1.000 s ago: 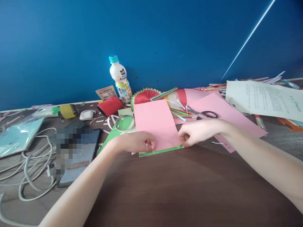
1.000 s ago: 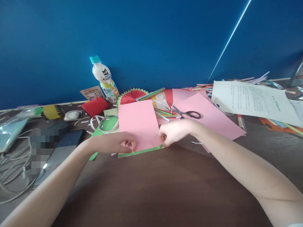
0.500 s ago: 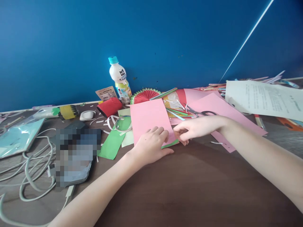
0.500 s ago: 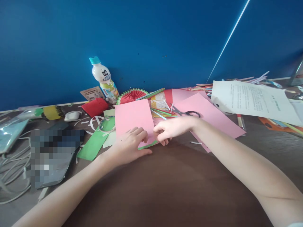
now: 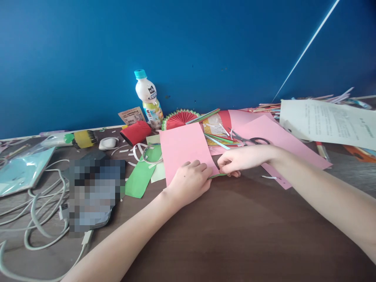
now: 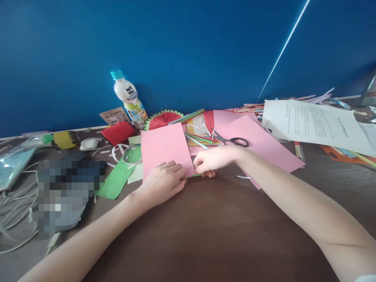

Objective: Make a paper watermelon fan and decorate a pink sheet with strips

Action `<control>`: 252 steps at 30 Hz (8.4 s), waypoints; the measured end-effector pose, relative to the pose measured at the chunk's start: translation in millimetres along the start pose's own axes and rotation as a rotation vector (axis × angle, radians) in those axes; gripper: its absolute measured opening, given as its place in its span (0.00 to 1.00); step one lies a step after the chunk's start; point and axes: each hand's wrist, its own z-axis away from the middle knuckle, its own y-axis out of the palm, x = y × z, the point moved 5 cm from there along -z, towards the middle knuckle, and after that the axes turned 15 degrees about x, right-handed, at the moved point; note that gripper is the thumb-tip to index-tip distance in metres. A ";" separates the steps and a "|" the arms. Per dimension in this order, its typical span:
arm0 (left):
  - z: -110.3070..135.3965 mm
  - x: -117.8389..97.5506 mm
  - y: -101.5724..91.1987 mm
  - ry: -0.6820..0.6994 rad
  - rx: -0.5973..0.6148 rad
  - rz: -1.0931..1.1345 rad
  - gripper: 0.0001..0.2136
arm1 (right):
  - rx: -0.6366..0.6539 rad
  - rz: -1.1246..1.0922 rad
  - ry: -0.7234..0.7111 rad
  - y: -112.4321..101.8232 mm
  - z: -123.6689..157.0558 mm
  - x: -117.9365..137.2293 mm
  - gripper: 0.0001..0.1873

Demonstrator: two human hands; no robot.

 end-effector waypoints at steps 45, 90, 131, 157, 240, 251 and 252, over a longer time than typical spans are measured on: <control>8.9 35.3 -16.1 -0.122 -0.077 0.693 0.09 | -0.549 0.016 -0.311 -15.6 0.0 17.6 0.06; 10.1 38.0 -16.7 -0.094 -0.183 0.733 0.10 | -0.629 0.103 -0.388 -9.0 -1.5 25.4 0.09; 8.8 44.0 -13.9 -0.024 -0.193 0.959 0.10 | -0.785 0.274 -0.542 -8.7 2.3 32.5 0.10; 8.5 45.3 -12.6 0.044 -0.174 1.096 0.11 | -0.727 0.121 -0.504 -13.5 1.6 26.5 0.07; 2.0 -13.9 7.5 0.059 -0.249 0.064 0.15 | -1.130 0.050 -0.140 -76.6 -26.3 -69.2 0.09; 2.4 -16.1 9.3 0.121 -0.271 0.069 0.15 | -1.175 -0.108 -0.162 -78.8 -27.4 -83.5 0.08; 2.4 -17.3 9.8 0.155 -0.275 0.082 0.15 | -1.183 -0.111 -0.160 -79.0 -27.1 -83.6 0.07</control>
